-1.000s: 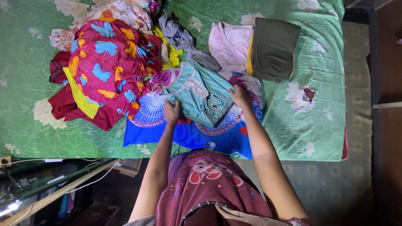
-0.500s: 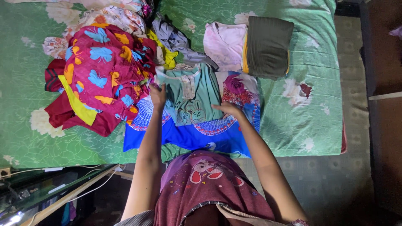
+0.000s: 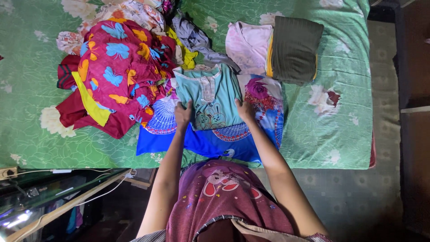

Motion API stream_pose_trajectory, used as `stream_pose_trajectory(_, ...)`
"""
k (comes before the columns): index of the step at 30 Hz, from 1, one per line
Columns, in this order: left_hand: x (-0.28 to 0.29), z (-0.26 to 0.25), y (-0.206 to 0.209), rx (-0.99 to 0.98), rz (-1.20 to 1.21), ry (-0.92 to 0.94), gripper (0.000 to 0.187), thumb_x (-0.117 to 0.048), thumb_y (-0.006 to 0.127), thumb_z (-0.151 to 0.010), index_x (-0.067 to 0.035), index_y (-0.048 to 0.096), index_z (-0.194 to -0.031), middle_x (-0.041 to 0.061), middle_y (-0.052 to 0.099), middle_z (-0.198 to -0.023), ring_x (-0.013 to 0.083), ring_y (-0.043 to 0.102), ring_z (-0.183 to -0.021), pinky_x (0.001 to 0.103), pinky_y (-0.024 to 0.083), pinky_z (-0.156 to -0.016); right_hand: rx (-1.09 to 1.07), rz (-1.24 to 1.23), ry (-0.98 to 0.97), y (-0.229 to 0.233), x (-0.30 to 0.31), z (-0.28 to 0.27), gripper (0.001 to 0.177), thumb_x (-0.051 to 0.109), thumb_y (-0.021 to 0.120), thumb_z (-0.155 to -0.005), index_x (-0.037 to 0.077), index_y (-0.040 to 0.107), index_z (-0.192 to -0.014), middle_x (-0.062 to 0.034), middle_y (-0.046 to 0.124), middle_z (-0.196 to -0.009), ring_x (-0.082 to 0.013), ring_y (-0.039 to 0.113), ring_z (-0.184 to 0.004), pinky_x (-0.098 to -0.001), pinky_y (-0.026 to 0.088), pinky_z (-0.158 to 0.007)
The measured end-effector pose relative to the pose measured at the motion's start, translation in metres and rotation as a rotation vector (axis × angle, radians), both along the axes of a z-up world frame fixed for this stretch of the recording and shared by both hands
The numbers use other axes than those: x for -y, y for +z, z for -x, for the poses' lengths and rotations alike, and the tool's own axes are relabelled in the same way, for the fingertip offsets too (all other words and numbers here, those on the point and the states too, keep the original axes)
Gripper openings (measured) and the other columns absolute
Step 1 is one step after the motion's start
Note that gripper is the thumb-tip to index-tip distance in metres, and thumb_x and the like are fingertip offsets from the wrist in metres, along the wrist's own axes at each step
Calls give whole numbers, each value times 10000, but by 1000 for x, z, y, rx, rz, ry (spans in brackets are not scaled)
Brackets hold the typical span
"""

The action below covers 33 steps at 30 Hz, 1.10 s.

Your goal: Folding various items of clothing on a bed.

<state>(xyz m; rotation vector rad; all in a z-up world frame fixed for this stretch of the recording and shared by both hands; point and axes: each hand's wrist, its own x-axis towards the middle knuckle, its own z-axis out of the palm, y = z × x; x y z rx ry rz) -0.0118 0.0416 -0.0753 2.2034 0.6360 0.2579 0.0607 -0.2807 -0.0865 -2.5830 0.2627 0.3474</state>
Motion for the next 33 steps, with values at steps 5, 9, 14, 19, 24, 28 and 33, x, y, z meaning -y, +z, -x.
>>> stream_pose_trajectory(5, 19, 3, 30, -61, -12, 54, 507, -448, 555, -1011, 13, 532, -1220, 380, 675, -927, 572, 645, -875, 628, 480, -772, 170, -87, 24, -30, 0, 21, 667, 575, 439, -1027, 1, 743, -878, -297, 697, -862, -486, 686, -866, -571, 521, -789)
stream_pose_trajectory(9, -4, -6, -10, -45, 24, -14, 408, -357, 532, -1023, -10, 493, -1234, 383, 672, -932, 584, 632, -877, 646, 465, -759, 263, -121, -6, -40, -1, 42, 617, 514, 444, -1051, -3, 731, -871, -299, 687, -851, -492, 675, -826, -576, 516, -744)
stream_pose_trajectory(14, -36, 4, 17, 97, 3, -64, 308, -252, 547, -1030, 20, 515, -1169, 347, 667, -922, 546, 639, -858, 610, 475, -746, 304, -139, 90, 31, -15, 95, 538, 451, 473, -1061, 14, 705, -848, -286, 688, -845, -485, 673, -814, -582, 508, -730)
stream_pose_trajectory(19, -42, 44, 39, 214, -52, -62, 272, -192, 596, -994, 55, 538, -1094, 307, 658, -939, 487, 633, -889, 554, 488, -796, 264, -72, 103, 66, -25, 119, 449, 433, 529, -1039, 59, 694, -855, -263, 695, -827, -480, 674, -800, -587, 505, -715)
stream_pose_trajectory(24, -23, 79, 74, 219, -9, 40, 225, -197, 561, -1046, 25, 587, -1079, 279, 636, -1016, 442, 630, -937, 510, 498, -848, 408, -221, 20, 82, -26, 121, 308, 363, 595, -1014, 60, 621, -968, -219, 712, -855, -475, 668, -814, -584, 492, -665)
stream_pose_trajectory(28, -13, 87, 63, 159, 65, -11, 229, -225, 566, -1056, -1, 613, -1069, 251, 667, -1001, 437, 651, -923, 505, 510, -835, 459, -256, 53, 41, -31, 113, 267, 327, 628, -1008, 63, 620, -965, -201, 699, -832, -444, 673, -797, -549, 499, -665)
stream_pose_trajectory(33, -4, 92, 88, 145, 169, -33, 285, -261, 630, -986, -1, 595, -1099, 226, 685, -957, 407, 680, -873, 480, 530, -797, 484, -275, 8, 48, -44, 114, 250, 282, 711, -944, 54, 629, -881, -152, 693, -776, -378, 682, -746, -502, 507, -656)
